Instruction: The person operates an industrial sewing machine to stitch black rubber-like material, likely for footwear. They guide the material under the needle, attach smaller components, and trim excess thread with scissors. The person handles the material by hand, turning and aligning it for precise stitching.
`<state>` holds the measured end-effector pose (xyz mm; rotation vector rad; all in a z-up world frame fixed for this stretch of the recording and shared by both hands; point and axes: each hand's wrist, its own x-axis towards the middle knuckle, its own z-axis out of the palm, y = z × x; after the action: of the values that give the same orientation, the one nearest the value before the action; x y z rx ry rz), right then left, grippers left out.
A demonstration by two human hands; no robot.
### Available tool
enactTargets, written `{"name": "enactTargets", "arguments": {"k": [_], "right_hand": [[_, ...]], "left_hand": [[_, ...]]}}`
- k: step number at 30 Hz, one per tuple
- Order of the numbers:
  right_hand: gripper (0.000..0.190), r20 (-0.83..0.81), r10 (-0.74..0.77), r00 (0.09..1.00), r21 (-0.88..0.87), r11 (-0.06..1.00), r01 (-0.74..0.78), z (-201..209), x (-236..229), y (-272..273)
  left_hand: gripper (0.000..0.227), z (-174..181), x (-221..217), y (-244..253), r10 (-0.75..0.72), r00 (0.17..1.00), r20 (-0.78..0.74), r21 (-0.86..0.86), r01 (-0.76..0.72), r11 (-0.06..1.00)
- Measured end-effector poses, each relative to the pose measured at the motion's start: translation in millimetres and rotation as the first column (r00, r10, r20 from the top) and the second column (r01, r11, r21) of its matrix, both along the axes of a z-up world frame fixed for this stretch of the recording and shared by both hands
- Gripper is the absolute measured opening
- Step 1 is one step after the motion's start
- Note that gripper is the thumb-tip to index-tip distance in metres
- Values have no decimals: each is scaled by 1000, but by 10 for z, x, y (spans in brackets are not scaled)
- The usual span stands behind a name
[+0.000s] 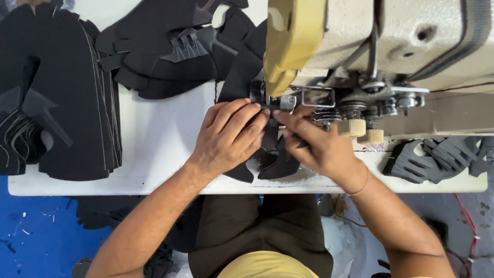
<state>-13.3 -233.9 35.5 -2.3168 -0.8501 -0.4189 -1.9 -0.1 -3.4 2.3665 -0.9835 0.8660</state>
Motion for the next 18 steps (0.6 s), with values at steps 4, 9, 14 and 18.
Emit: {"name": "enactTargets", "arguments": {"k": [4, 9, 14, 18], "right_hand": [[56, 66, -133, 989, -241, 960, 145, -67, -131, 44], [60, 30, -161, 987, -264, 951, 163, -102, -178, 11], [57, -20, -198, 980, -286, 940, 184, -107, -174, 48], [51, 113, -202, 973, -218, 950, 223, -133, -77, -55]], "left_hand": [[29, 35, -45, -31, 17, 1000, 13, 11, -17, 1000], [36, 289, -55, -113, 24, 995, -100, -91, -34, 995], [46, 361, 204, -13, -149, 786, -600, -553, -272, 787], [53, 149, 232, -40, -535, 566, -627, -690, -84, 719]]}}
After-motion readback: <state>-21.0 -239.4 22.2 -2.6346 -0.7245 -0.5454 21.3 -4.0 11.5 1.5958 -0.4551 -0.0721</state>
